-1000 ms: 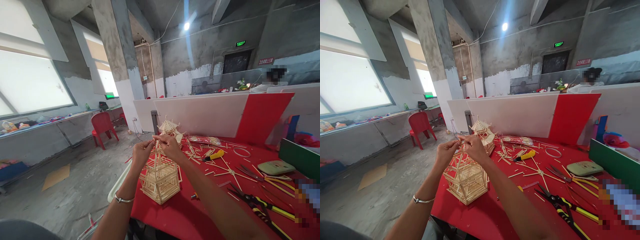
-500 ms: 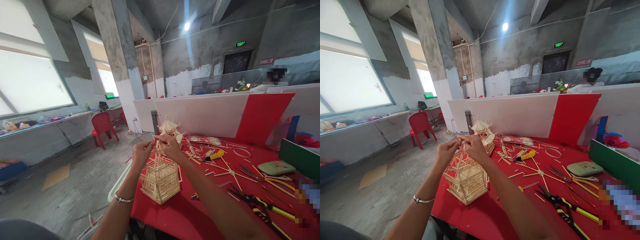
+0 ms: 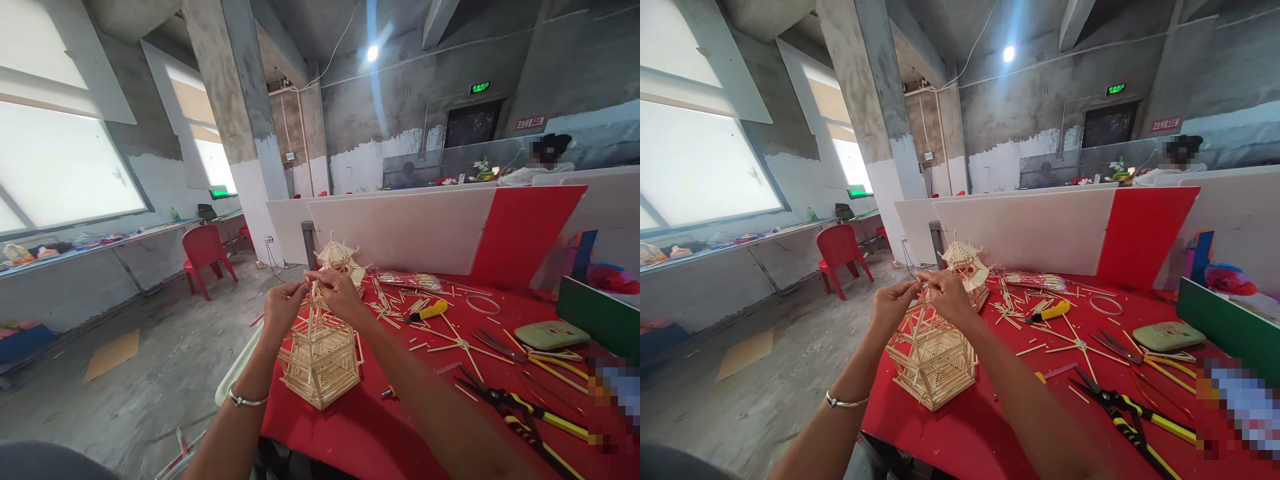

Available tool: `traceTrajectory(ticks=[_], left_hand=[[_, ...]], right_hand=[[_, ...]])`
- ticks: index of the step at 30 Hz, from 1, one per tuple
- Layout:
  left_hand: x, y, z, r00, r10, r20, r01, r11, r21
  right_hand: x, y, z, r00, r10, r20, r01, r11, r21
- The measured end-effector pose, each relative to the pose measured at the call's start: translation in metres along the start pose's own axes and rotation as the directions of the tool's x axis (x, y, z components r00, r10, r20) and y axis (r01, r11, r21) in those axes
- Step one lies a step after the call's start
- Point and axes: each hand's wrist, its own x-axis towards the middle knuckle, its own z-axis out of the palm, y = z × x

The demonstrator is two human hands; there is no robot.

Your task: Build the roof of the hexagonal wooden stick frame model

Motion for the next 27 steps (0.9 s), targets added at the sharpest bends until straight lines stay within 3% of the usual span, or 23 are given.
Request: traceTrajectory(ticks=[27], left_hand=[[-0.0002,-0.0016,0.0001,0.999,0.034,0.012,-0.034,0.999,-0.015]], right_hand=[[-0.0009,-0.0017,-0.0009,1.0,0.001,0.004,-0.001,1.0,0.002]])
